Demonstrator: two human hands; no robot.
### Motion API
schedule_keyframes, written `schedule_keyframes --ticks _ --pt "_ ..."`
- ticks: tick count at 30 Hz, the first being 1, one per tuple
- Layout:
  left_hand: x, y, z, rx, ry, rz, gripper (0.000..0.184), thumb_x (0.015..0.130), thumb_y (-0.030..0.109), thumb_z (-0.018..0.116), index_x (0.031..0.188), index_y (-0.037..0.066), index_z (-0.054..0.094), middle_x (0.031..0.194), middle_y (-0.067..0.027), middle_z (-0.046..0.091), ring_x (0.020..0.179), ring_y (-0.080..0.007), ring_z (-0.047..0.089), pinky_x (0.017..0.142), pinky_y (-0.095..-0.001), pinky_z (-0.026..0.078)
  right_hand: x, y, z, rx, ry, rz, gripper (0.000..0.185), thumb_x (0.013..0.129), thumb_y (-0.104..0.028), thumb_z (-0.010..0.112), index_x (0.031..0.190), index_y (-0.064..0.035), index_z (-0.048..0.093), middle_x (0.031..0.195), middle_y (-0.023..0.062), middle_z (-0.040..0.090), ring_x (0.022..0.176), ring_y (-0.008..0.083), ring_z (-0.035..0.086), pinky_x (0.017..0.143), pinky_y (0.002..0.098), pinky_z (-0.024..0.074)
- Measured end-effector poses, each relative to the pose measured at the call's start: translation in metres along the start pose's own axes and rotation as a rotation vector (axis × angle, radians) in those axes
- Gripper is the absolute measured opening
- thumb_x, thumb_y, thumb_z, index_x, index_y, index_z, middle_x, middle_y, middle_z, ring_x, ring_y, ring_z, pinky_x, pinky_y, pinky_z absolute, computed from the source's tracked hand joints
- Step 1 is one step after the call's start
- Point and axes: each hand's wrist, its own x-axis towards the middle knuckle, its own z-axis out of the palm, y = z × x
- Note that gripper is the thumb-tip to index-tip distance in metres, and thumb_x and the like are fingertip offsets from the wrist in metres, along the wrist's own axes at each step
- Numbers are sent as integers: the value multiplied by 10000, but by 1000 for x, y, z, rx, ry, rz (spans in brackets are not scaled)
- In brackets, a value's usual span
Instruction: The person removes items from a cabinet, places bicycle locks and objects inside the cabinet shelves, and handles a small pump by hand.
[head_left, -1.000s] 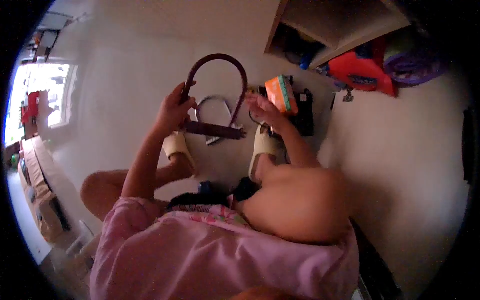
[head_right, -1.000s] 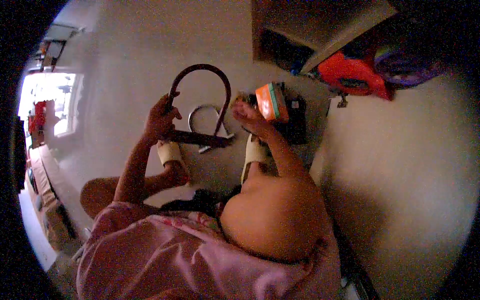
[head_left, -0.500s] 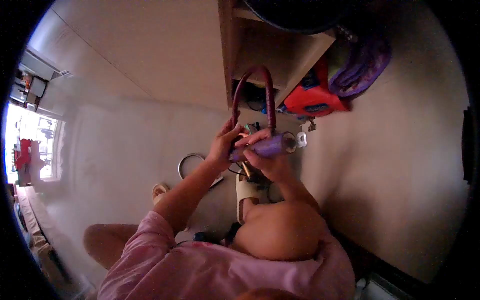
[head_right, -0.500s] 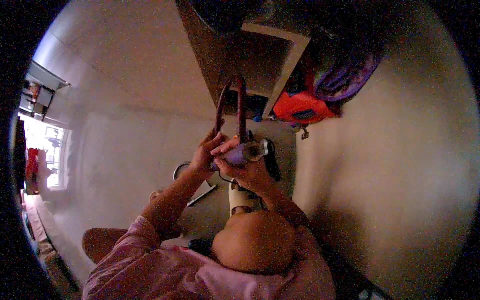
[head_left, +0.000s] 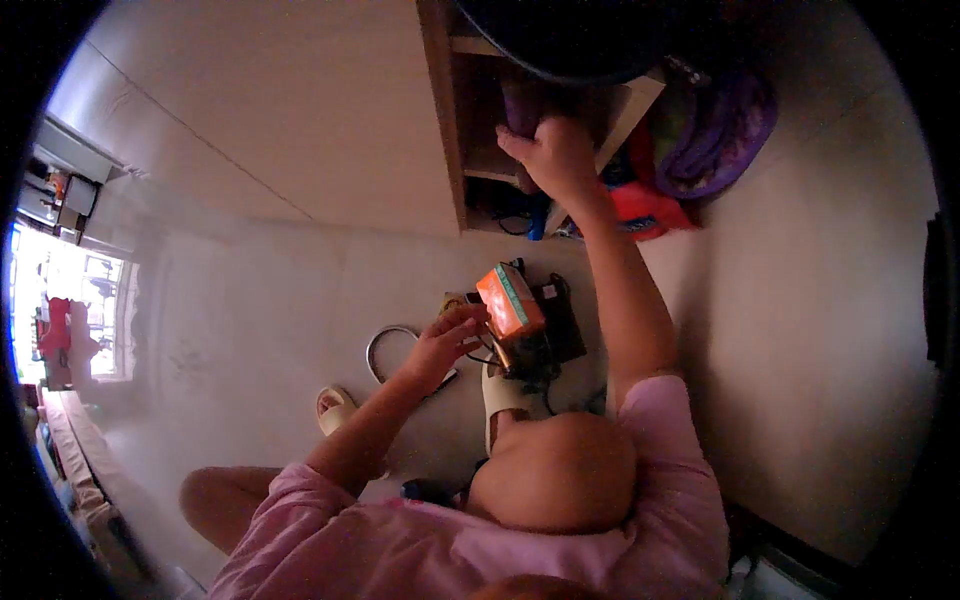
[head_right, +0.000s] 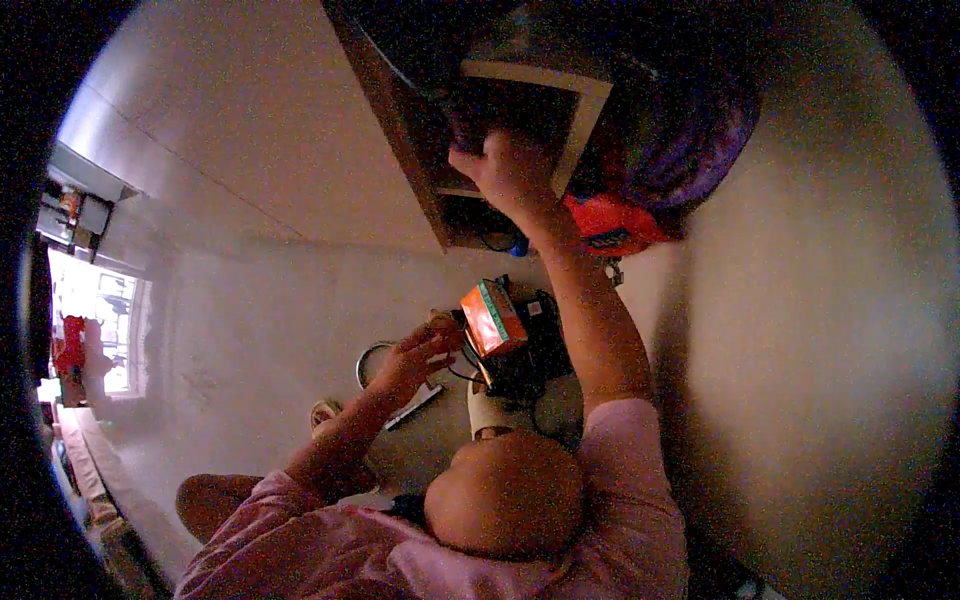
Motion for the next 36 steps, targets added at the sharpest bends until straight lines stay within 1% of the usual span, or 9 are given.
schedule_keyframes --ticks 2,8,11,14,17,20,23,29,36 --pt "-9 -4 -4 -28 36 -31 289 882 177 450 1153 80 471 1123 -29 513 1021 -148 478 865 -298 377 6 4 8 -4 -28 -4 362 686 -370 657 753 -22 586 618 175 578 596 349 571 569 390 463" --pt "-19 -8 -17 -20 57 -26 263 875 195 474 1122 106 493 1110 -14 519 995 -138 489 864 -303 373 16 2 22 68 -40 -12 389 676 -353 665 878 -31 581 779 187 603 719 354 579 643 386 462" --pt "-24 -7 -20 16 54 -32 269 874 205 477 1123 102 492 1098 -12 522 993 -134 488 863 -302 372 20 -7 7 -77 -198 47 415 678 -342 660 942 -36 569 834 193 601 775 355 577 686 396 460" --pt "-30 -7 -24 26 67 -52 266 876 203 473 1120 100 492 1086 -17 526 990 -132 488 855 -295 377 19 3 7 -143 -82 -56 411 680 -339 655 951 -41 572 837 193 602 795 353 576 718 408 456" --pt "-30 -19 -32 14 79 -92 266 876 204 474 1116 92 491 1082 -24 526 986 -137 490 851 -294 382 23 -4 6 -265 -196 63 417 690 -345 644 976 -51 571 861 188 603 818 358 572 745 412 448" --pt "-34 -24 -34 -3 95 -116 265 872 196 474 1112 84 490 1073 -32 527 987 -146 491 846 -297 386 24 2 4 -100 -84 -13 439 696 -351 636 998 -41 560 918 190 597 849 363 565 759 413 444" --pt "-37 -26 -39 -4 76 -85 261 872 188 469 1107 78 489 1069 -35 527 986 -150 491 840 -299 390 32 -7 -1 -230 -243 169 471 701 -341 633 1037 -26 534 972 200 581 884 371 553 784 412 436" --pt "-37 -29 -36 -9 85 -116 235 878 164 456 1093 77 496 1044 -23 542 952 -131 501 829 -281 394 29 12 31 -65 76 -36 505 697 -353 631 1052 -20 497 970 215 574 906 383 540 784 412 433" --pt "-37 -38 -35 11 83 -132 229 880 172 463 1084 76 503 1030 -16 551 922 -120 508 821 -271 398 25 14 30 -3 63 -9 514 682 -340 650 1050 -19 491 946 215 578 885 386 546 775 419 433"
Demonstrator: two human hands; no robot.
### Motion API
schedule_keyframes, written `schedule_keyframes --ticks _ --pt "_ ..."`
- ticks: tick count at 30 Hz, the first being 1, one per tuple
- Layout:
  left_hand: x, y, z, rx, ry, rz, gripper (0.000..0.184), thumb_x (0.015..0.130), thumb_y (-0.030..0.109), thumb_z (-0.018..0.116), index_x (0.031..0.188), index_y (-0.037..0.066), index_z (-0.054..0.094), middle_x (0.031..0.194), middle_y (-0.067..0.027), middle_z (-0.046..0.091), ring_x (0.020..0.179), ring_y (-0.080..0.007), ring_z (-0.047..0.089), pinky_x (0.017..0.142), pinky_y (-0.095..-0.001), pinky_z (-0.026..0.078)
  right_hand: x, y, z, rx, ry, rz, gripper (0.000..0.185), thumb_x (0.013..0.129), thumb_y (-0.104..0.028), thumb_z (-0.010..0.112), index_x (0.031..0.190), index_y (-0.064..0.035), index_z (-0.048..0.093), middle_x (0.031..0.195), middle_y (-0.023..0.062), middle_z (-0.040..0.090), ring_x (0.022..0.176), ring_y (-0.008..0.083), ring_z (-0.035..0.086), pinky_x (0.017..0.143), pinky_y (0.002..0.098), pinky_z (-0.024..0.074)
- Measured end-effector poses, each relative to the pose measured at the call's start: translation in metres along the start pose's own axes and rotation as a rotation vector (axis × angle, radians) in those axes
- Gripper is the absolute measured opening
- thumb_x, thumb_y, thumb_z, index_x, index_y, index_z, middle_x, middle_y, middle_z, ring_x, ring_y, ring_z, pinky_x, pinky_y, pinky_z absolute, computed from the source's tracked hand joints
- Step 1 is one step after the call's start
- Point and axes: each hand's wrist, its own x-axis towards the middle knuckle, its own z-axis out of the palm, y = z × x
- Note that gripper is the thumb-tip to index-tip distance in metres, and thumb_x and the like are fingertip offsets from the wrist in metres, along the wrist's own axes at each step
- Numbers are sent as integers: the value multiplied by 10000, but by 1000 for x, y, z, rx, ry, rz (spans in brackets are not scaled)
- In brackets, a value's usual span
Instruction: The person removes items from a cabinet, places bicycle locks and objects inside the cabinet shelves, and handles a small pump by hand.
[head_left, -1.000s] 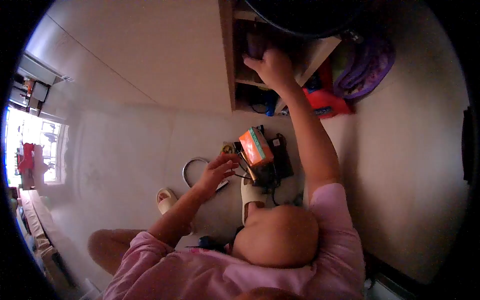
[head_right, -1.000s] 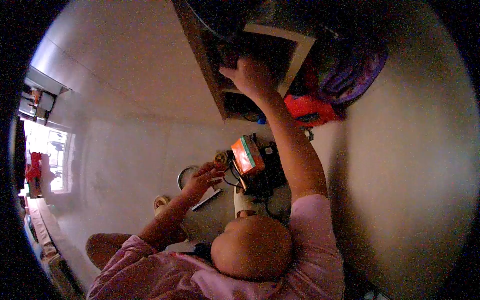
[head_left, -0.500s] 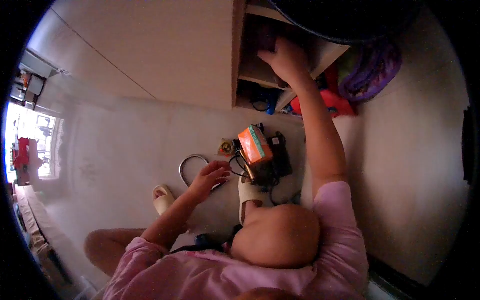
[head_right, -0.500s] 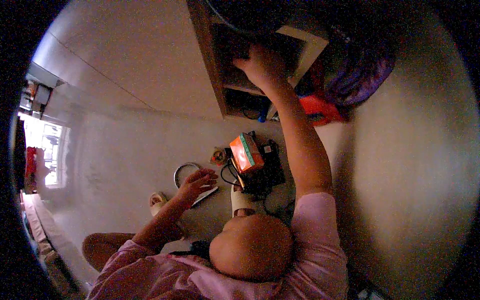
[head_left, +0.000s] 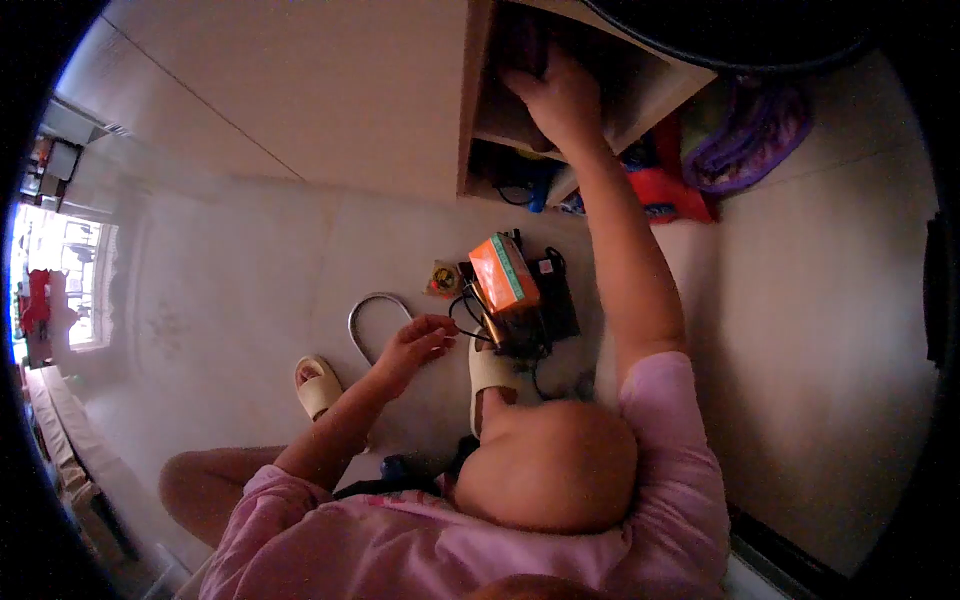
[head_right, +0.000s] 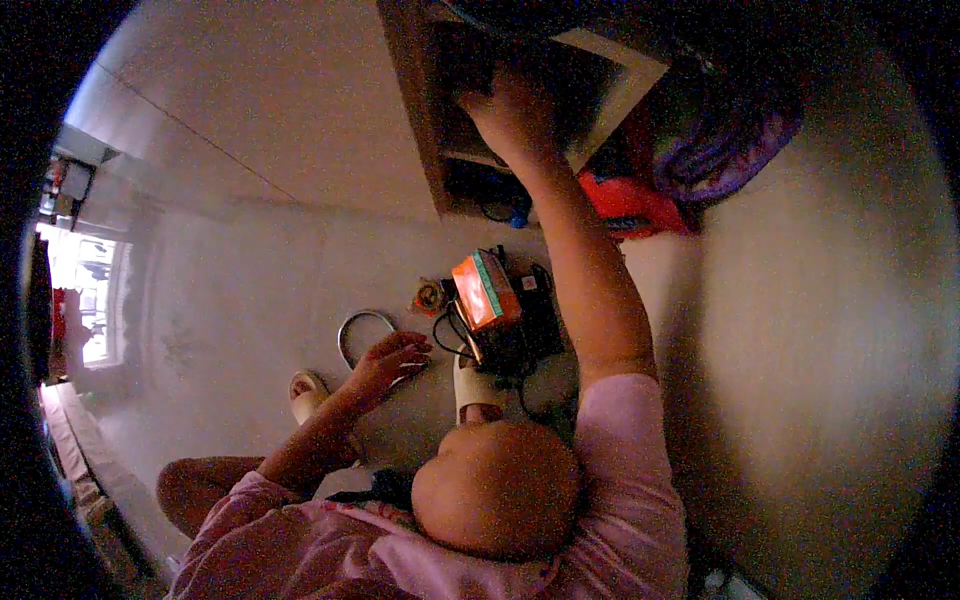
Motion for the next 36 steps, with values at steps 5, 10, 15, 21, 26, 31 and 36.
schedule_keyframes --ticks 5,10,15,21,26,31,36 --pt "3 -2 1 32 0 -43 255 876 194 475 1101 75 498 1031 -23 553 928 -125 508 827 -278 397 -27 2 8 -157 307 -122 519 653 -264 683 1062 -4 498 908 195 593 832 358 568 751 389 444" --pt "5 -16 -2 65 -10 -23 267 874 210 481 1102 70 496 1036 -34 556 933 -138 510 829 -290 399 -39 17 35 192 108 248 414 630 -208 680 952 22 559 866 171 608 785 333 573 724 358 446" --pt "-3 -16 7 145 31 -52 268 874 216 483 1098 70 500 1042 -45 557 932 -150 517 829 -300 404 -33 16 45 270 174 227 339 627 -175 663 892 19 580 842 165 614 776 311 583 717 356 449" --pt "-1 -15 6 101 16 -53 251 868 199 492 1085 75 511 1025 -40 560 924 -144 515 828 -298 397 -37 0 20 317 102 176 278 628 -137 641 845 22 573 764 133 615 721 261 589 679 333 450" --pt "17 -2 6 252 19 109 265 857 212 517 1075 63 504 1038 -28 552 935 -131 494 824 -287 387 -75 -14 20 380 148 75 181 656 -104 622 785 10 566 687 74 596 624 176 574 600 308 447" --pt "21 39 32 265 4 313 221 868 184 494 1057 68 504 1012 -15 549 947 -123 475 818 -283 379 -80 -29 20 973 25 289 83 667 -21 583 671 -42 503 677 54 560 620 130 538 585 247 432" --pt "14 37 32 252 -28 249 234 863 144 499 1066 28 504 1028 -41 551 974 -119 487 880 -272 367 -67 -15 42 1318 105 334 124 652 -35 590 723 -65 493 697 66 545 689 149 531 657 273 435"
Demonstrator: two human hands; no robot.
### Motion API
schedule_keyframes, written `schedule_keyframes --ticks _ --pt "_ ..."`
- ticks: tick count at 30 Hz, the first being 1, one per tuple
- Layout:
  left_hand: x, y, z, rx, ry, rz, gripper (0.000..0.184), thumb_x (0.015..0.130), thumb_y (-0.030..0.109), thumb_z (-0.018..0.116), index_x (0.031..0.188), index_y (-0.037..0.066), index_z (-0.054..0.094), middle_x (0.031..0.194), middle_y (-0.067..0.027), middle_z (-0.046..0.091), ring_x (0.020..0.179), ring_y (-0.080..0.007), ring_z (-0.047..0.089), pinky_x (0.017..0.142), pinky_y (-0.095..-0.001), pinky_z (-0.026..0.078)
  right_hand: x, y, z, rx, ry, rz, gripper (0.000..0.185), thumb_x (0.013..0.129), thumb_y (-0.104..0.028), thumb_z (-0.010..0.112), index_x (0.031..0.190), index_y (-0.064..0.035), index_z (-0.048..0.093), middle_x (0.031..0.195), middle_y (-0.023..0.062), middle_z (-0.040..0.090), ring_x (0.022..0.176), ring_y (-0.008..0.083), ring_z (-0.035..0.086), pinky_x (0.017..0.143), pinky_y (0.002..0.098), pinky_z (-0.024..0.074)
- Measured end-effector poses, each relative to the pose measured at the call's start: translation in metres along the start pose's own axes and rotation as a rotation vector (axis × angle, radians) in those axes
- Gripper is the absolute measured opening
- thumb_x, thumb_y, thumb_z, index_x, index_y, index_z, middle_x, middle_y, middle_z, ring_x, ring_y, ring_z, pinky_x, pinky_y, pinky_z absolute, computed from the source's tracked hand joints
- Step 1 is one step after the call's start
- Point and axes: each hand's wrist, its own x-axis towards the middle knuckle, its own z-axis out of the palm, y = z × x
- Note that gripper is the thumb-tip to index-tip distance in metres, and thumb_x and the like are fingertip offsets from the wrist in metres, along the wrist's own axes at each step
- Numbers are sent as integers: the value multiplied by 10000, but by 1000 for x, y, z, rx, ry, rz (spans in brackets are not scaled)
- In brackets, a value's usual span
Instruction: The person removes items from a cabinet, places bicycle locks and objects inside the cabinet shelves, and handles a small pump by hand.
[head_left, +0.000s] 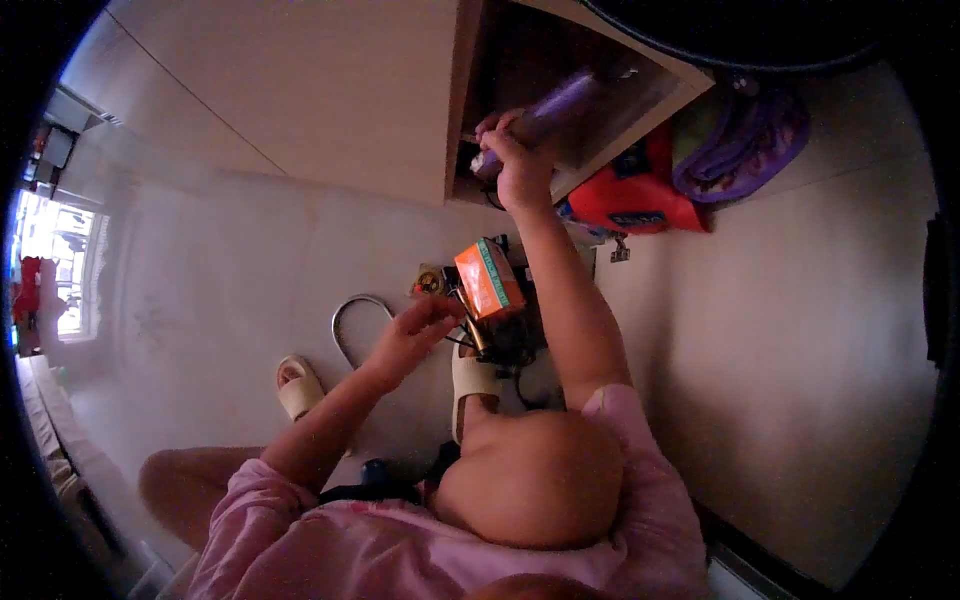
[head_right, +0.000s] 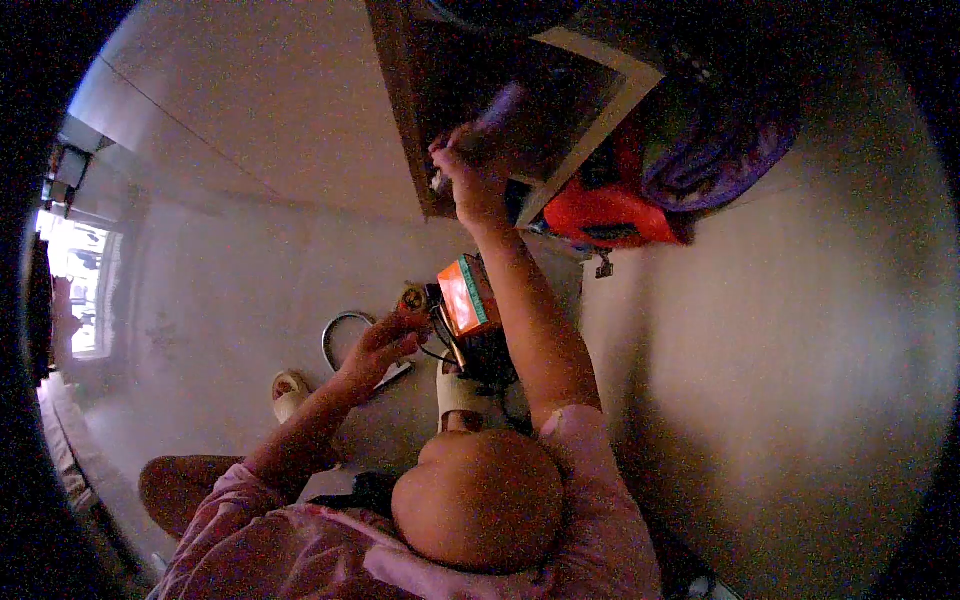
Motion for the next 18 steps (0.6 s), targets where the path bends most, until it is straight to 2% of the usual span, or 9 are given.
schedule_keyframes --ticks 4,7,9,12,15,18 --pt "-10 -16 0 -16 4 -70 236 859 142 502 1065 25 502 1022 -36 547 979 -119 484 878 -267 367 16 23 -22 -173 81 -63 147 656 -49 589 773 -77 504 758 60 544 769 167 525 721 292 425" --pt "-15 -17 0 62 -14 -118 221 860 133 498 1053 25 504 1017 -34 545 979 -119 482 878 -265 367 26 26 -23 -258 66 0 187 661 -50 590 829 -82 515 847 47 537 830 181 512 758 302 422" --pt "-16 -23 0 6 -16 -116 219 862 129 497 1054 24 503 1016 -36 546 981 -121 483 879 -266 366 32 17 -20 -305 66 44 236 657 -55 602 878 -84 526 902 36 529 857 196 507 776 318 425" --pt "-17 -26 1 -8 -23 -99 218 863 128 497 1056 26 502 1017 -37 547 980 -125 485 880 -266 365 33 -9 -6 115 134 287 285 660 -75 623 933 -84 540 965 24 509 908 207 492 799 334 425" --pt "-18 -32 0 -3 -36 -93 246 863 162 511 1074 38 498 1039 -46 547 982 -135 489 872 -272 374 44 14 -18 -82 85 141 307 659 -86 644 953 -71 553 951 25 530 916 212 499 802 349 426" --pt "-17 -42 1 62 -35 -105 225 859 151 517 1051 33 508 1010 -48 553 962 -135 498 859 -271 383 43 11 -14 -36 67 103 325 665 -96 655 968 -50 548 948 36 550 908 210 508 797 343 423"
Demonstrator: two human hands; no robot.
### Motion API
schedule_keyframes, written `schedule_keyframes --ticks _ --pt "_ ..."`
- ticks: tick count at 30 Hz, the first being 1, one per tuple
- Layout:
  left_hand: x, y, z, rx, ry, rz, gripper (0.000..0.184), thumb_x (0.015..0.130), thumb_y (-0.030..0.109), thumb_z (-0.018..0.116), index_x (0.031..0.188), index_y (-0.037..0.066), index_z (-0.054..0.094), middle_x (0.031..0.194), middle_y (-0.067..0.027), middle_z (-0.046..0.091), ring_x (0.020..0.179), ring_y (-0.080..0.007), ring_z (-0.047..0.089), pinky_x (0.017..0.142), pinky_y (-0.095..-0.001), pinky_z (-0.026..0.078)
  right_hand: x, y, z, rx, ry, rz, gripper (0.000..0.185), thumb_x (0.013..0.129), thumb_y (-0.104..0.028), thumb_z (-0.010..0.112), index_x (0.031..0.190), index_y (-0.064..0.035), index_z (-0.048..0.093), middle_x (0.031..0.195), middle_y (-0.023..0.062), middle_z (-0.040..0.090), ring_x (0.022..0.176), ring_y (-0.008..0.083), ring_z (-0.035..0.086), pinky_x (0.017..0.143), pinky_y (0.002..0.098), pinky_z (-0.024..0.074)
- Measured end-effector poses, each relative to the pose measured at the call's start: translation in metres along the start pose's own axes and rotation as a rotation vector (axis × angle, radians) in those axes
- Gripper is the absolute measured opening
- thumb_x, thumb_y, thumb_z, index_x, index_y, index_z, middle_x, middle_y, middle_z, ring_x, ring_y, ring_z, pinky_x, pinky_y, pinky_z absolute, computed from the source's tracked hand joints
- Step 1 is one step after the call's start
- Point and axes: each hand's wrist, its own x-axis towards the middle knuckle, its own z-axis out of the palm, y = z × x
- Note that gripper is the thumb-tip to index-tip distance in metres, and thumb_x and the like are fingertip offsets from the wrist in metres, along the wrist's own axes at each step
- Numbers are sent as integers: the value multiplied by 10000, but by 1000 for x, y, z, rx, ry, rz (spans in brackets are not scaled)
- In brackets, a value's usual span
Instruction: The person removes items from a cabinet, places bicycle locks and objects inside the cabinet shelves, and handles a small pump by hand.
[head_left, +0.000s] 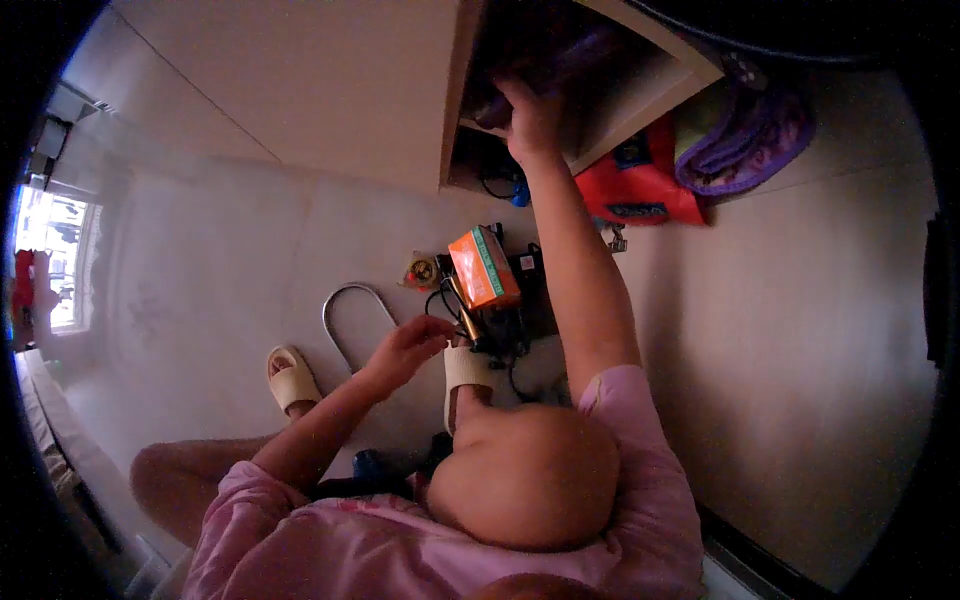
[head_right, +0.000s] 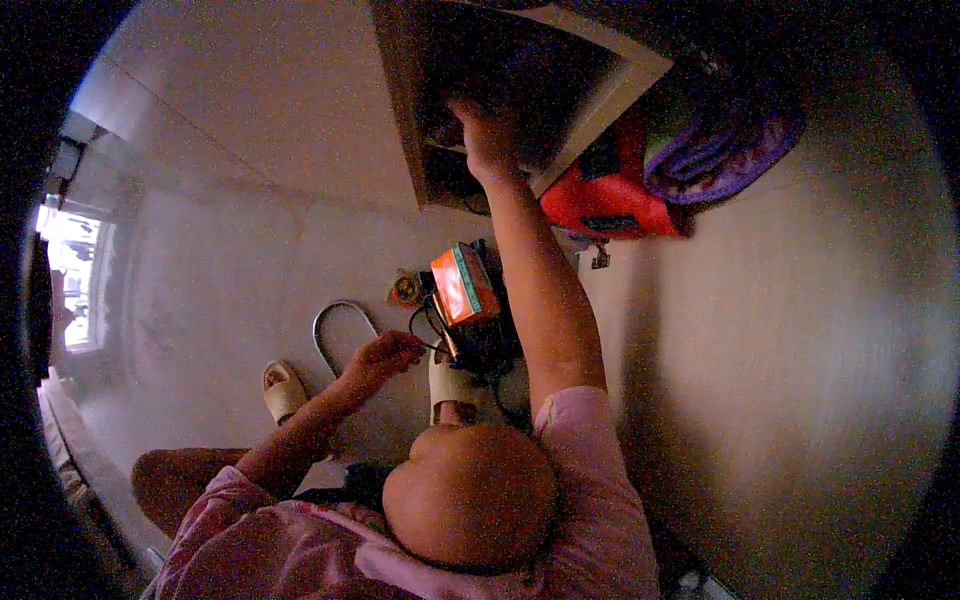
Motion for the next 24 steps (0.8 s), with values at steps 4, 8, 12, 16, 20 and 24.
schedule_keyframes --ticks 4,8,12,16,20,24 --pt "-1 -3 3 85 -6 58 195 855 129 518 1018 22 519 975 -50 560 941 -135 507 844 -276 395 -5 -9 4 -181 17 -88 317 684 -90 650 973 -18 543 940 54 568 872 202 524 786 327 419" --pt "-1 -13 -1 107 -32 21 234 857 166 526 1053 39 523 1018 -54 563 943 -144 505 825 -289 404 4 8 -1 -343 135 -218 282 709 -89 630 962 -1 541 924 61 570 824 193 532 764 315 423" --pt "-3 -19 -1 -7 -59 22 222 858 136 518 1055 35 521 1015 -53 564 934 -142 505 823 -291 407 6 11 -1 -404 156 -271 269 714 -97 625 946 7 537 900 59 566 773 180 535 720 306 431" --pt "-2 -27 -4 17 -56 3 192 857 104 500 1026 13 510 995 -59 559 964 -135 499 869 -281 386 13 18 -5 -388 154 -295 243 702 -82 619 911 12 537 852 57 571 728 165 535 686 299 428" --pt "-2 -26 -5 28 -39 12 200 858 116 509 1030 14 513 995 -63 564 953 -138 506 863 -282 391 14 28 -8 -411 225 -335 182 694 -58 603 856 -8 536 740 55 558 668 169 536 669 312 437" --pt "-5 -24 -5 29 -27 4 208 854 130 521 1028 16 517 986 -66 570 934 -135 512 853 -283 396 -2 29 -13 -80 165 -144 150 700 -19 574 814 -50 481 649 47 496 588 173 505 620 335 449"
